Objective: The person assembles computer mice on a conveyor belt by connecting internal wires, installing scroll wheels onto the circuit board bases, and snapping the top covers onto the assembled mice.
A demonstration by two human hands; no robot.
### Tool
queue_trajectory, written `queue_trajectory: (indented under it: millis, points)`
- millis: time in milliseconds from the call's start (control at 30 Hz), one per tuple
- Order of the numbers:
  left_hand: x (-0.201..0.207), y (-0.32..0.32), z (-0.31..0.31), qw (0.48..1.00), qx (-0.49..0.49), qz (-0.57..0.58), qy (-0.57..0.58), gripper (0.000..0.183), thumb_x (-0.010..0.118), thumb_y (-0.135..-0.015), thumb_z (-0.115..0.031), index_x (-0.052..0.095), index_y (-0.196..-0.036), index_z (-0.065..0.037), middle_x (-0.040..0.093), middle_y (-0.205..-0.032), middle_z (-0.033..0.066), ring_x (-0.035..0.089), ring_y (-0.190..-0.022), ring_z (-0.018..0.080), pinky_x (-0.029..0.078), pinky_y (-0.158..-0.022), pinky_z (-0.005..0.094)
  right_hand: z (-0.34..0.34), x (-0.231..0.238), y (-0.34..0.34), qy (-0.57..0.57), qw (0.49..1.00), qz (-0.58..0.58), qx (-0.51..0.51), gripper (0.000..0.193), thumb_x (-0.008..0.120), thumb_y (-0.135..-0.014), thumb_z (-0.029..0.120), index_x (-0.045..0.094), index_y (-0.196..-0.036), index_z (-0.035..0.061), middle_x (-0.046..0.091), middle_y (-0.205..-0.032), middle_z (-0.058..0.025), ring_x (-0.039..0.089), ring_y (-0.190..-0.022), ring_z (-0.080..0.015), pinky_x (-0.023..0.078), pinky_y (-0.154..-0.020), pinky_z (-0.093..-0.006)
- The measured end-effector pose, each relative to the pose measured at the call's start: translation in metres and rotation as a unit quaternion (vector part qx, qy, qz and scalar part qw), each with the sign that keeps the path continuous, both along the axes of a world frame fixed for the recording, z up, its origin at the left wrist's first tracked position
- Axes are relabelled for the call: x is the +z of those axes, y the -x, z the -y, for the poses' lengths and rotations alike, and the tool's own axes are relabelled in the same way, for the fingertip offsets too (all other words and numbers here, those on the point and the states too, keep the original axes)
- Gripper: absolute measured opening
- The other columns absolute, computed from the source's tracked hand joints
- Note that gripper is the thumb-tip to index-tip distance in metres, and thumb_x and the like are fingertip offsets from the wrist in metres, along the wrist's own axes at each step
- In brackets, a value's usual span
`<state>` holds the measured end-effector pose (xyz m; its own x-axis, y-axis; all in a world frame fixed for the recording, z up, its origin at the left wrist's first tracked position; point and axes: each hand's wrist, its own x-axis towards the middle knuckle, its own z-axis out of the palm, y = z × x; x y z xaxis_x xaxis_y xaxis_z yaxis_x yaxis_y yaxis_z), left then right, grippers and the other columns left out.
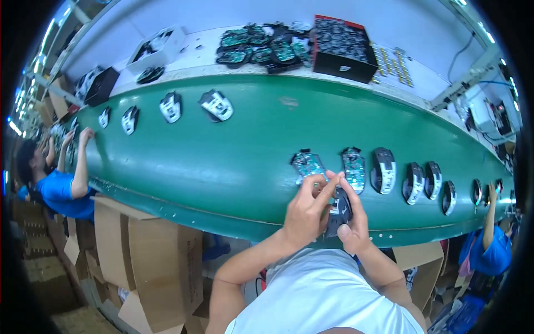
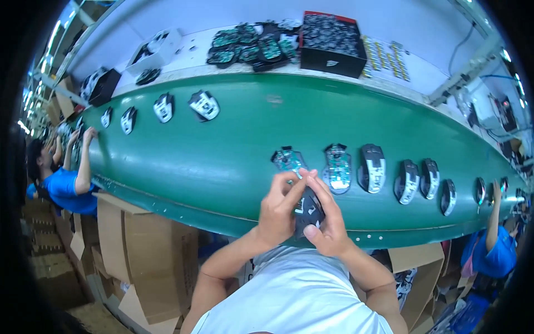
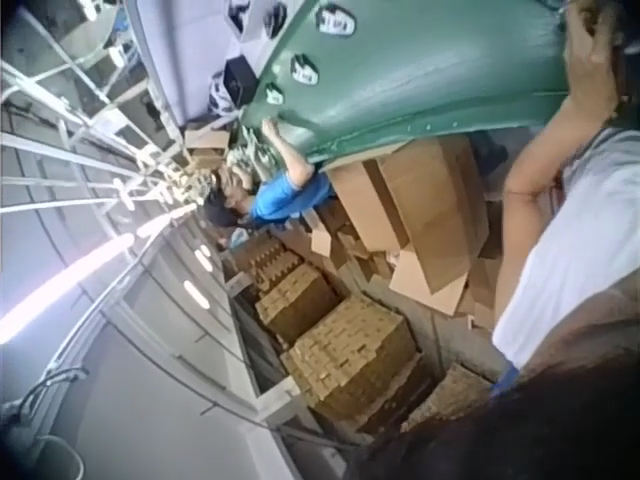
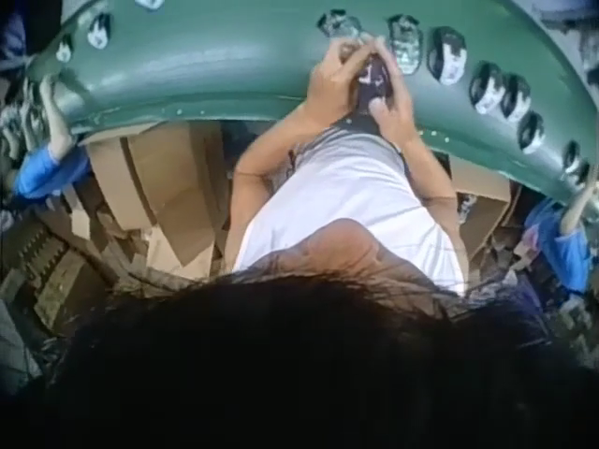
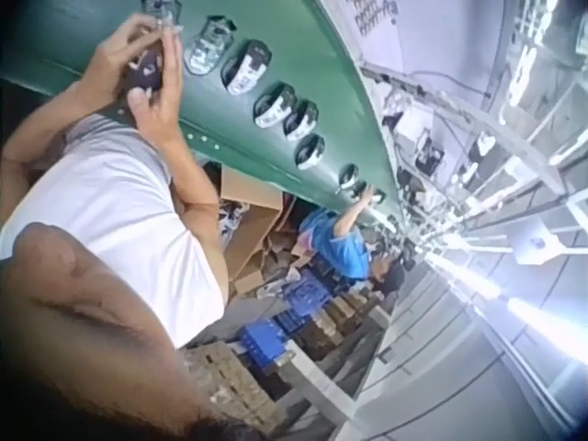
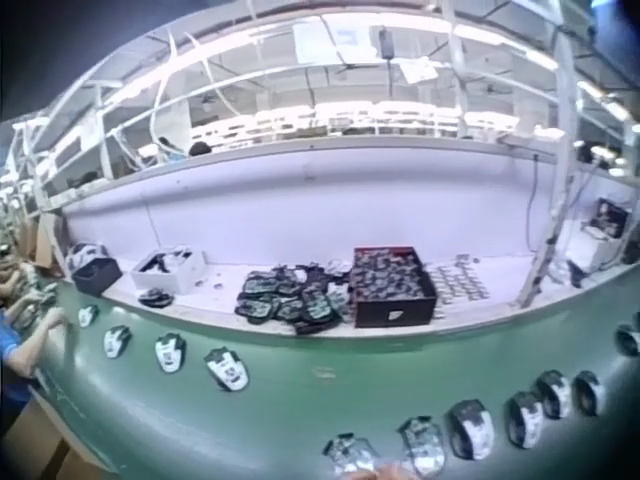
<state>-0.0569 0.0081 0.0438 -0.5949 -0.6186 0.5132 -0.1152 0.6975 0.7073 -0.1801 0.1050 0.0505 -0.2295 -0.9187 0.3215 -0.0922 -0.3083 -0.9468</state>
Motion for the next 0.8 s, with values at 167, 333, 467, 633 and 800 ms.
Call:
queue_trajectory:
  millis: [167,333,467,633,800]
  points:
    - [0.032,-0.005,0.085,0.987,0.003,0.088,0.135,0.067,0.077,-0.08,-0.015,0.055,-0.143,-0.008,0.059,-0.124,0.0213,0.06,-0.11,0.0374,0.051,-0.094,0.0451,0.009,0.006,0.045,-0.016,0.928,-0.293,-0.228,0.058,0.07,-0.086,0.02,0.053,-0.139,0.0006,0.054,-0.139,-0.0239,0.054,-0.128,-0.0393,0.041,-0.11,-0.0468]
    - [-0.002,-0.008,0.241,0.882,0.312,0.319,0.152,0.077,0.069,-0.091,-0.05,0.041,-0.154,-0.018,0.043,-0.152,0.0222,0.044,-0.132,0.0509,0.04,-0.106,0.0629,0.029,0.002,0.069,-0.183,0.844,-0.396,-0.311,0.053,0.067,-0.094,0.02,0.052,-0.145,0.0127,0.047,-0.138,-0.0255,0.059,-0.115,-0.0466,0.053,-0.091,-0.0515]
    - [-0.031,-0.004,0.29,0.822,0.358,0.436,0.073,0.073,0.064,-0.089,-0.062,0.054,-0.145,-0.016,0.038,-0.154,0.0225,0.038,-0.134,0.0583,0.038,-0.102,0.0721,0.04,-0.033,0.065,-0.199,0.808,-0.468,-0.298,0.054,0.068,-0.094,0.02,0.051,-0.145,0.011,0.047,-0.138,-0.0274,0.058,-0.114,-0.0484,0.051,-0.094,-0.0523]
    - [-0.068,-0.031,0.307,0.861,0.365,0.303,0.182,0.048,0.07,-0.086,-0.043,0.067,-0.123,-0.012,0.057,-0.136,0.012,0.053,-0.12,0.0409,0.049,-0.09,0.0591,0.033,-0.046,0.058,-0.197,0.75,-0.538,-0.331,0.052,0.064,-0.095,0.016,0.05,-0.143,0.0025,0.044,-0.143,-0.0284,0.05,-0.124,-0.0476,0.046,-0.1,-0.053]
    - [-0.077,-0.043,0.301,0.896,0.327,0.172,0.245,0.039,0.074,-0.082,-0.032,0.071,-0.116,-0.014,0.065,-0.126,0.0095,0.058,-0.12,0.0339,0.052,-0.092,0.0488,0.039,-0.038,0.047,-0.231,0.734,-0.56,-0.308,0.049,0.062,-0.094,0.013,0.052,-0.141,0.0044,0.045,-0.147,-0.0205,0.048,-0.125,-0.0445,0.044,-0.098,-0.054]
